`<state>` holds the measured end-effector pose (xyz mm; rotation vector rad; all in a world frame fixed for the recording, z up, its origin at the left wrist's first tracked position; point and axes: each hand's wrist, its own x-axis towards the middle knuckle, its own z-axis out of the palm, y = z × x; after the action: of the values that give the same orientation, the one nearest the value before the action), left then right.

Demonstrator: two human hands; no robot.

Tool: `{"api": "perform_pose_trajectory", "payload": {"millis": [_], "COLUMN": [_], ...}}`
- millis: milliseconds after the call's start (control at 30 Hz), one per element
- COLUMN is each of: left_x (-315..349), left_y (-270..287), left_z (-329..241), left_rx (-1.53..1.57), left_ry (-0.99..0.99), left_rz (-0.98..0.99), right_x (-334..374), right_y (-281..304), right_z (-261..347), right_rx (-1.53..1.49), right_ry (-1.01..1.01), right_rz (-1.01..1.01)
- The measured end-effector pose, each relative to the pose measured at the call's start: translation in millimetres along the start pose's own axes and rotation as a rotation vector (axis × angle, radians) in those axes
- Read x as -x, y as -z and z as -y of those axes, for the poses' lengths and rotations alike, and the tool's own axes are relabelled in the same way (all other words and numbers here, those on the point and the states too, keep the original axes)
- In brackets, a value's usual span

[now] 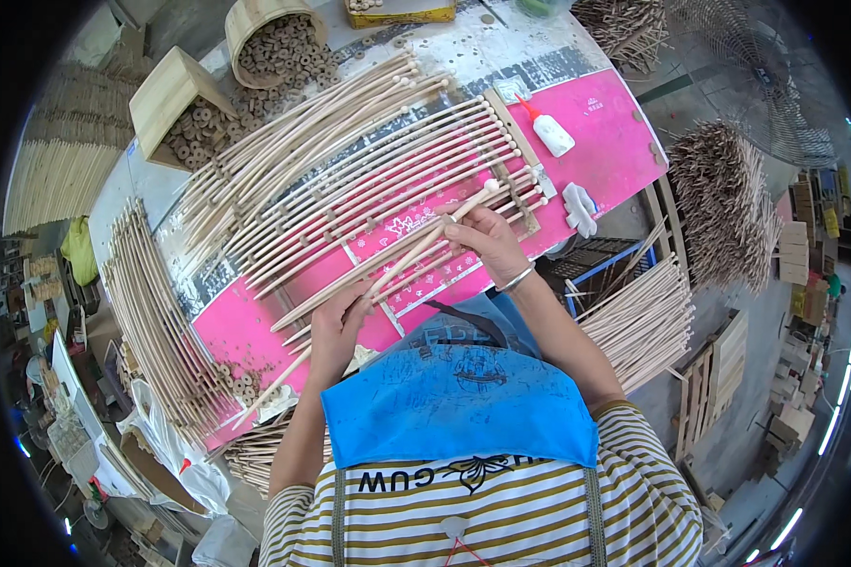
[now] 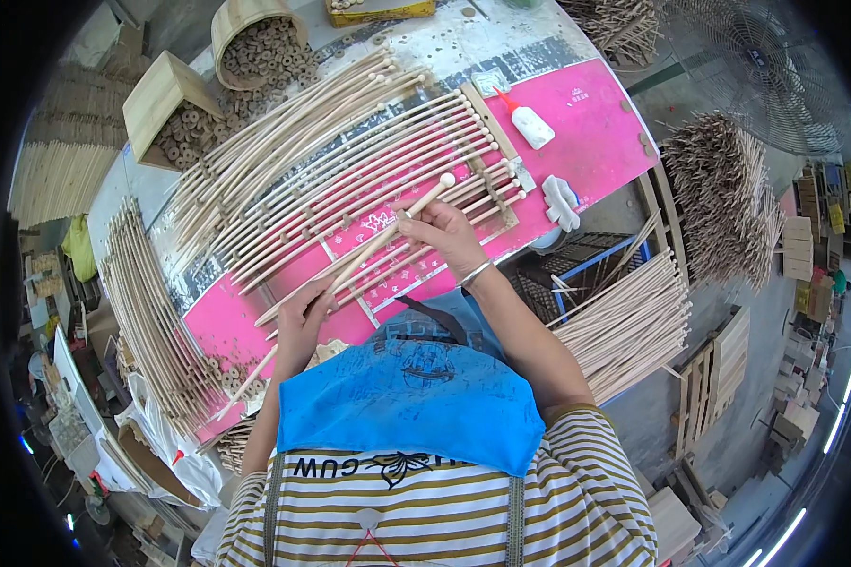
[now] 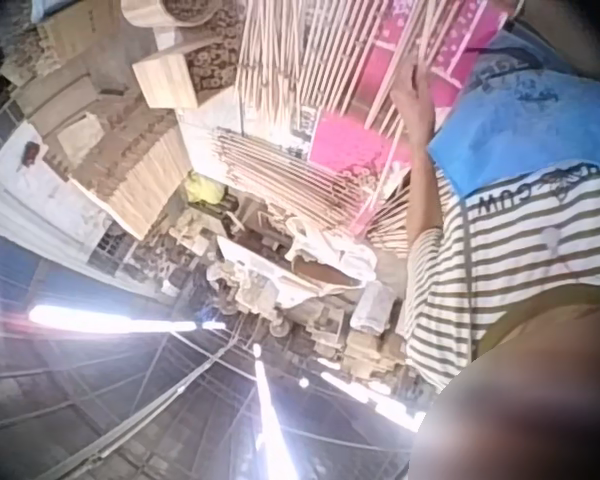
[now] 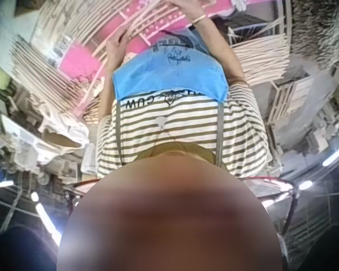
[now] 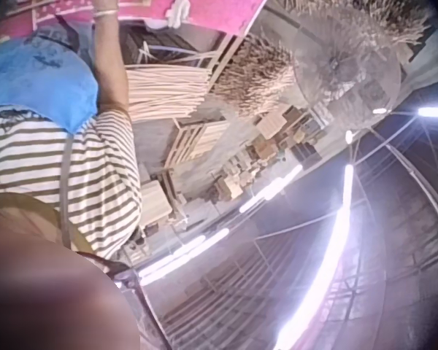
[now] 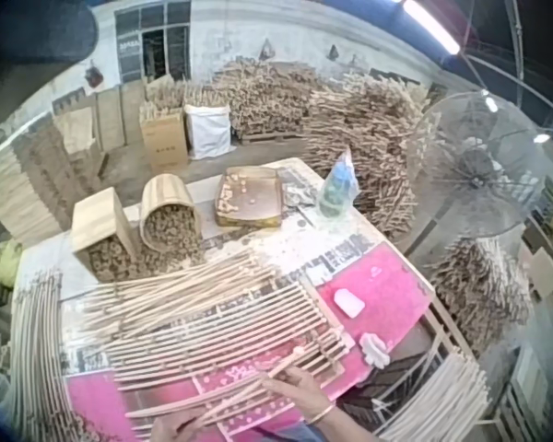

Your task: Assemble a structure by gluing wooden sticks and spacers together on a workbench.

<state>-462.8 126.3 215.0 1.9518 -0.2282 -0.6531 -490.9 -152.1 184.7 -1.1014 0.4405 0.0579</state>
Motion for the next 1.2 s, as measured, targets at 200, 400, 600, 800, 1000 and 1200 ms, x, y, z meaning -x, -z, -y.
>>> {"api": "perform_pose_trajectory", "payload": {"millis": [200, 400, 600, 800, 1000, 1200], "left_x": [-1.2, -4.9, -5.3, -10.8, -12.1, -20.0], "left_y": [-12.8, -17.0, -28.1, -36.9, -56.0, -76.3], "left_z": [3.6, 3.7, 2.8, 10.0, 9.9, 23.5], "left_rx": [-0.105, -0.17, -0.251, -0.29, -0.287, -0.339], "left_ry": [-0.199, -0.22, -0.271, -0.312, -0.301, -0.287], "left_rz": [-0.08, -0.097, -0.155, -0.116, -0.093, -0.05], "right_x": [8.4, 15.2, 25.7, 26.1, 39.4, 39.6], "right_y": [14.2, 20.8, 27.0, 46.5, 48.1, 73.2], "right_z": [-5.2, -12.9, -14.8, -34.1, -31.1, -55.4], "right_rx": [0.19, 0.035, 0.006, 0.051, -0.15, -0.08], "right_ry": [-0.098, -0.048, -0.11, -0.121, -0.1, -0.123], "right_rz": [-0.099, -0.074, -0.089, -0.146, -0.197, -0.307]}}
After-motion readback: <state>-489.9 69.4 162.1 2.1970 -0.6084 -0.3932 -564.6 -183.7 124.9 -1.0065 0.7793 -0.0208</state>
